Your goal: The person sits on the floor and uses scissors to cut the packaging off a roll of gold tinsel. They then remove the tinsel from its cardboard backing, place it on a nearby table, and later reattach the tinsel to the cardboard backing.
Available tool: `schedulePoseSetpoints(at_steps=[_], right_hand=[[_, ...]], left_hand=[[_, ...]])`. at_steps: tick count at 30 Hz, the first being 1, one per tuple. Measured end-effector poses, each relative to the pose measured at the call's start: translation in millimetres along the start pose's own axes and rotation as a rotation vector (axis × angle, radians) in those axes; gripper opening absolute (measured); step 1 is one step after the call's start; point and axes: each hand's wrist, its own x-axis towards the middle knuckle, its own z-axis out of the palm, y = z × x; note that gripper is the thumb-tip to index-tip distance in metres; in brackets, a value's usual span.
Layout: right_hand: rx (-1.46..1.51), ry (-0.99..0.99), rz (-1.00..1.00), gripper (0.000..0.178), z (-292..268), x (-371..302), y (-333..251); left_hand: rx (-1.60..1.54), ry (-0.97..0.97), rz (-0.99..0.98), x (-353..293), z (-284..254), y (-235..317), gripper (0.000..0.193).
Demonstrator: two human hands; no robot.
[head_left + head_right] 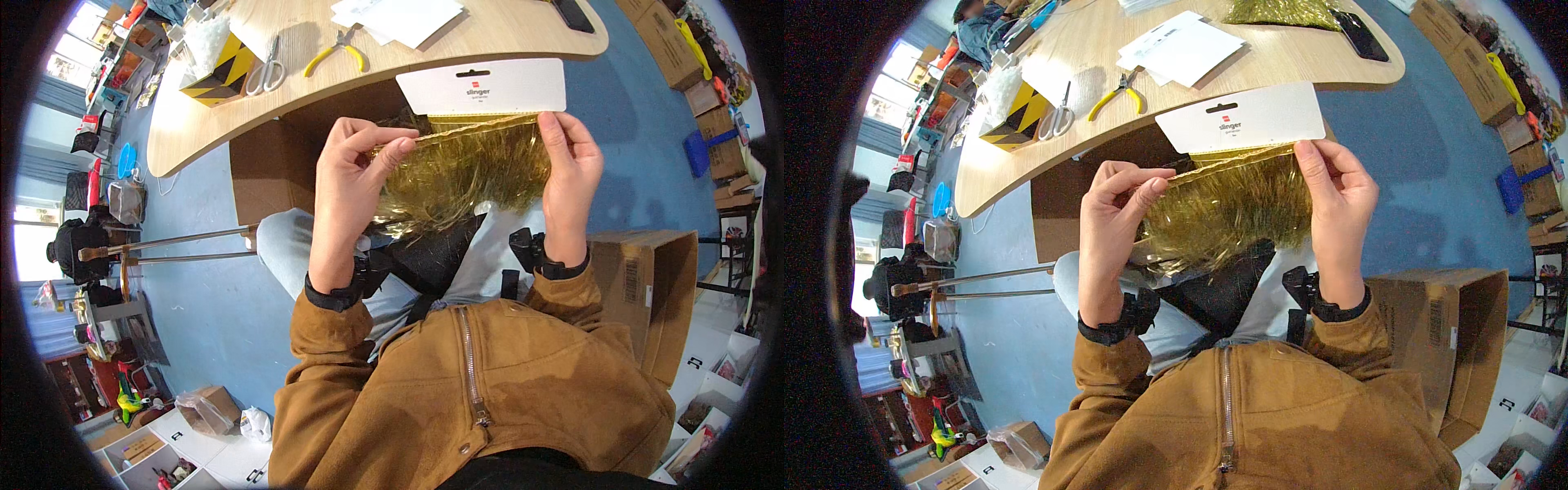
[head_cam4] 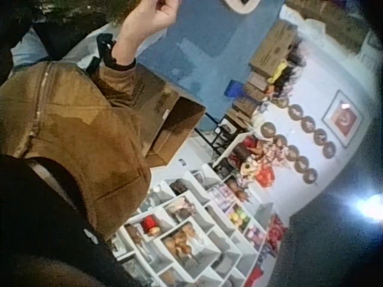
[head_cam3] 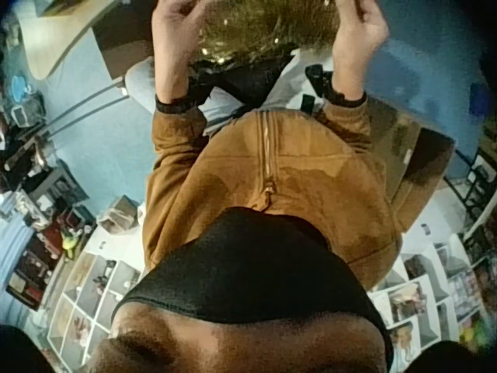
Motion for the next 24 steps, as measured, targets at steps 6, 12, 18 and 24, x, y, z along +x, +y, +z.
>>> schedulePoseSetpoints(at_steps=[6,12,18,24], right_hand=[[0.110,-0.027,0.011,0.019,-12.6,8.6,-0.7],[0.156,-0.035,0.037,0.020,-18.1,13.1,-1.5],[0.169,-0.058,0.061,0.021,-18.8,12.2,-2.2],[0.215,-0.068,0.136,0.020,-19.1,13.2,1.7]], left_hand=[[-0.010,-0.044,-0.009,6.6,0.7,-8.6,0.019],[-0.194,-0.076,-0.091,8.8,6.5,-18.1,0.022],[-0.237,-0.105,-0.118,9.5,7.0,-21.5,0.030],[-0.232,-0.161,-0.105,11.0,8.2,-23.9,0.022]])
